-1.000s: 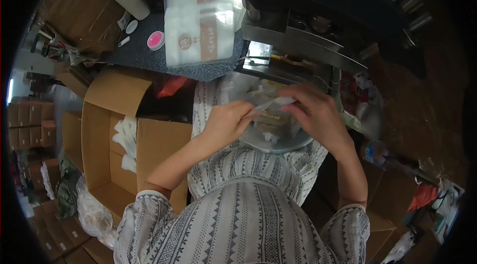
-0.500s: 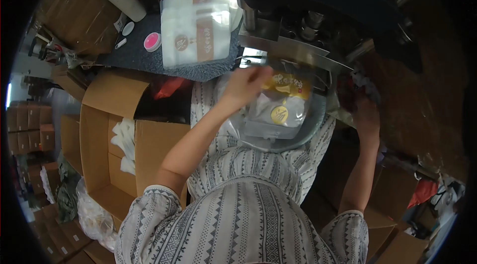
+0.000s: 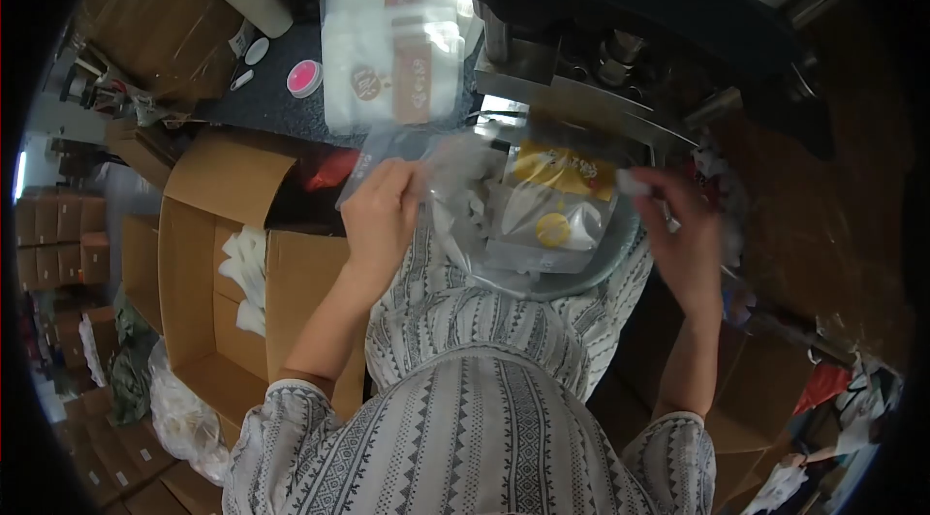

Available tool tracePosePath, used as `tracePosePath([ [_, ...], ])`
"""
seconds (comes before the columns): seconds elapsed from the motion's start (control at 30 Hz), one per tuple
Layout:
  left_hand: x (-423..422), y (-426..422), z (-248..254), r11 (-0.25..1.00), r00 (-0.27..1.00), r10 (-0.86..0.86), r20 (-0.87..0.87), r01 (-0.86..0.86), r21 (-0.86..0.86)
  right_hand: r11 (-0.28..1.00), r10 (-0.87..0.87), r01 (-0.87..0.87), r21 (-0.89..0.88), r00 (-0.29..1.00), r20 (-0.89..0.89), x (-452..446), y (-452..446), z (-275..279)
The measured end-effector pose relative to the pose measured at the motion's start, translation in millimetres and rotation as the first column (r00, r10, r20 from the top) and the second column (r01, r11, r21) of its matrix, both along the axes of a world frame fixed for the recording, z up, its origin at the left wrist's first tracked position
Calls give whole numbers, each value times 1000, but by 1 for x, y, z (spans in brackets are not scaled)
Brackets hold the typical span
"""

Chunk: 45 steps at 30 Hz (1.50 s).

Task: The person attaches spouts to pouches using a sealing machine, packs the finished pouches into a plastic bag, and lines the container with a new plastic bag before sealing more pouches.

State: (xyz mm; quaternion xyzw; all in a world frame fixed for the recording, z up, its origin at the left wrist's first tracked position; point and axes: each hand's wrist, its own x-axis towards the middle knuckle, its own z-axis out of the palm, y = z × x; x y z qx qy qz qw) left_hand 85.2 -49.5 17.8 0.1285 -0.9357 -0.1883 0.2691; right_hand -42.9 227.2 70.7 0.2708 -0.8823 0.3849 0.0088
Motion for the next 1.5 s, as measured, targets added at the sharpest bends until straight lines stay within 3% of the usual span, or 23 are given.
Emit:
tracePosePath([
  [0.03,-2,10,7,998,997,-63,-45,63,4,974,202,-210,-82,975,-94,6,-13,0],
  [0.13,-7,26,19,987,985,-160,-58,161,10,948,314,-319,18,922,-225,14,-38,1],
  [0.23,-6,35,15,946,950,-313,4,311,92,912,407,-410,5,904,-133,15,-42,5],
  [0.37,-21,48,-2,816,859,-480,177,363,450,910,398,-393,-133,918,11,8,-35,-3],
  [0.43,-41,54,-4,748,816,-518,255,288,598,982,147,-127,-142,979,141,2,-28,0],
  [0.5,-66,55,-8,370,823,-540,177,42,928,988,126,-119,-97,989,72,-2,-15,4],
  [0.57,-89,55,-21,141,851,-493,179,-126,982,994,98,-98,-51,995,9,-7,3,3],
  [0.63,-95,57,-21,43,861,-504,71,-57,997,990,-9,15,137,999,-42,-16,25,-5],
  [0.67,-94,56,-16,79,850,-515,109,-80,994,990,-12,17,138,999,-41,-28,40,-22],
  [0.73,-88,50,-14,118,836,-527,154,-108,987,792,-183,359,494,911,-369,-49,64,-66],
  [0.8,-83,26,-14,496,935,-316,159,20,868,791,-241,348,504,933,-266,-49,59,-67],
  [0.83,-83,4,-15,839,987,-157,18,124,530,791,-292,330,516,944,-156,-50,56,-67],
  [0.87,-79,-17,-18,994,981,-77,-178,90,66,792,-289,325,517,945,-151,-49,57,-68],
  [0.9,-68,-28,-27,987,996,28,80,-15,-157,781,-296,334,527,942,-158,-48,59,-68],
  [1.0,-33,-32,-56,917,976,-110,190,173,-358,801,-310,335,497,941,-136,-49,56,-56],
  [1.07,-18,-39,-37,990,976,-67,206,92,-111,819,-319,319,477,944,-84,-36,55,-41],
  [1.1,-12,-42,-35,1000,971,2,240,2,-18,916,-219,211,342,976,-14,-28,54,-29],
  [1.13,-10,-35,-29,997,995,38,90,-44,63,977,-108,100,188,993,37,-23,50,-18],
  [1.17,-7,-26,-19,997,995,40,89,-46,65,977,-106,98,189,994,36,-20,43,-8],
  [1.23,-1,-4,-4,995,998,-8,57,2,100,992,99,-82,-96,977,191,-10,26,4],
  [1.27,0,2,-7,998,999,-44,-19,45,54,992,98,-81,-96,977,192,-4,14,5],
  [1.33,-1,17,4,996,997,-70,-32,72,55,934,208,-89,-347,923,325,5,-13,5],
  [1.5,-1,32,19,982,984,-176,-16,177,71,907,243,-157,-392,953,181,16,-44,-3],
])
